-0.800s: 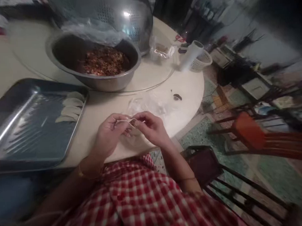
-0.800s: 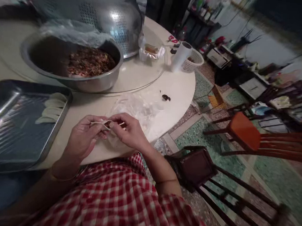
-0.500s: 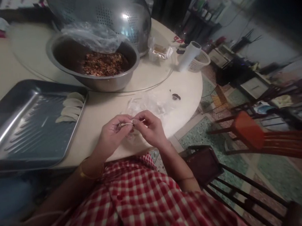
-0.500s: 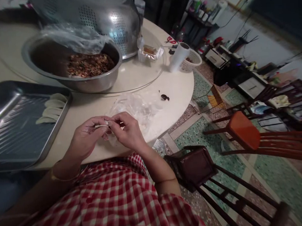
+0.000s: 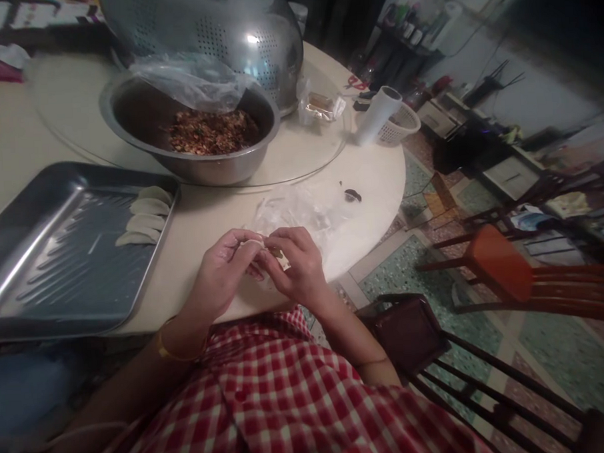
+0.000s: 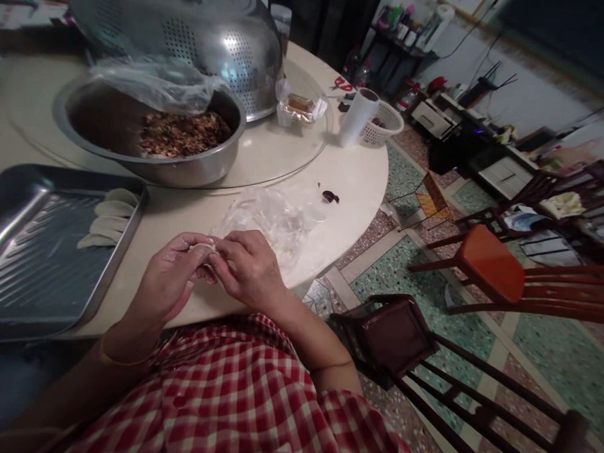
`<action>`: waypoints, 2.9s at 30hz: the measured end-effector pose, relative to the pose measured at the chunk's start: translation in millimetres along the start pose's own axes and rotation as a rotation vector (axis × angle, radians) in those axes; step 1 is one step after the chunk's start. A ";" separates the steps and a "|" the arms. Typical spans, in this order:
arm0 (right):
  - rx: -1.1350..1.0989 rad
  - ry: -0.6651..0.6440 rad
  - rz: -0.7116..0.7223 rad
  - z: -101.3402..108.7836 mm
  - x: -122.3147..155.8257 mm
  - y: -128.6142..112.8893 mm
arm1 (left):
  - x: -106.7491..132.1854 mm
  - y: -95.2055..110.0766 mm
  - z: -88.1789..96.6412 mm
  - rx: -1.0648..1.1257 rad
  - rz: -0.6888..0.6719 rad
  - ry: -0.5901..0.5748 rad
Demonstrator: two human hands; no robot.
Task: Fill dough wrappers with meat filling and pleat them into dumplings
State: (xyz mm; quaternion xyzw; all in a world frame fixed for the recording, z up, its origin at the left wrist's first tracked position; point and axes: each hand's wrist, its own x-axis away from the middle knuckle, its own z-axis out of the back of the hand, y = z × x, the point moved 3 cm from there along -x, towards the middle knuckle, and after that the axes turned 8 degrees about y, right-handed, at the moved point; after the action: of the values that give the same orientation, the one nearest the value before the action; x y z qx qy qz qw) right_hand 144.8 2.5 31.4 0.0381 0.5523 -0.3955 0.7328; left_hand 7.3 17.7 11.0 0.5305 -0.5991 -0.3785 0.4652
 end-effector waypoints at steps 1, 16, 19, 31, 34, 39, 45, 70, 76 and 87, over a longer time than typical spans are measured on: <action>0.015 0.009 0.012 -0.1 0.1 0.0 | 0.4 -0.3 0.1 0.001 0.006 -0.012; 0.077 0.110 -0.081 -2.5 5.9 -4.2 | 6.1 -5.5 0.5 -0.034 0.029 -0.026; 0.089 0.115 -0.135 -1.2 5.5 -4.7 | 6.4 -6.7 0.5 -0.029 0.054 -0.026; 0.046 0.036 -0.151 -5.3 9.1 -2.1 | 6.4 -11.0 3.0 -0.049 0.070 -0.059; 0.043 0.052 -0.153 -0.7 7.6 -4.5 | 6.7 -6.3 1.1 -0.008 0.105 -0.040; 0.028 0.136 -0.128 10.4 7.8 -5.2 | 6.1 0.0 -2.4 0.049 0.136 0.004; 0.021 0.158 -0.190 19.9 17.1 0.9 | 4.5 5.4 -7.8 0.057 0.091 0.042; -0.037 -0.100 -0.387 18.8 1.3 14.7 | 3.8 -3.3 -7.6 -0.195 -0.148 -0.076; -0.111 -0.143 -0.342 20.8 -2.4 8.2 | 2.7 -0.6 -8.9 -0.234 -0.168 -0.059; 0.009 -0.053 -0.119 19.4 5.9 2.8 | 1.1 -5.4 -6.7 -0.166 -0.093 -0.025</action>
State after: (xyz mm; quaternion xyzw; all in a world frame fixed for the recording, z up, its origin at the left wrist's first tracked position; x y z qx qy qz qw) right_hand 162.2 -8.4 32.9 -0.0020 0.5323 -0.4416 0.7222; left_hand 15.2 16.1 8.0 0.5126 -0.5459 -0.4548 0.4820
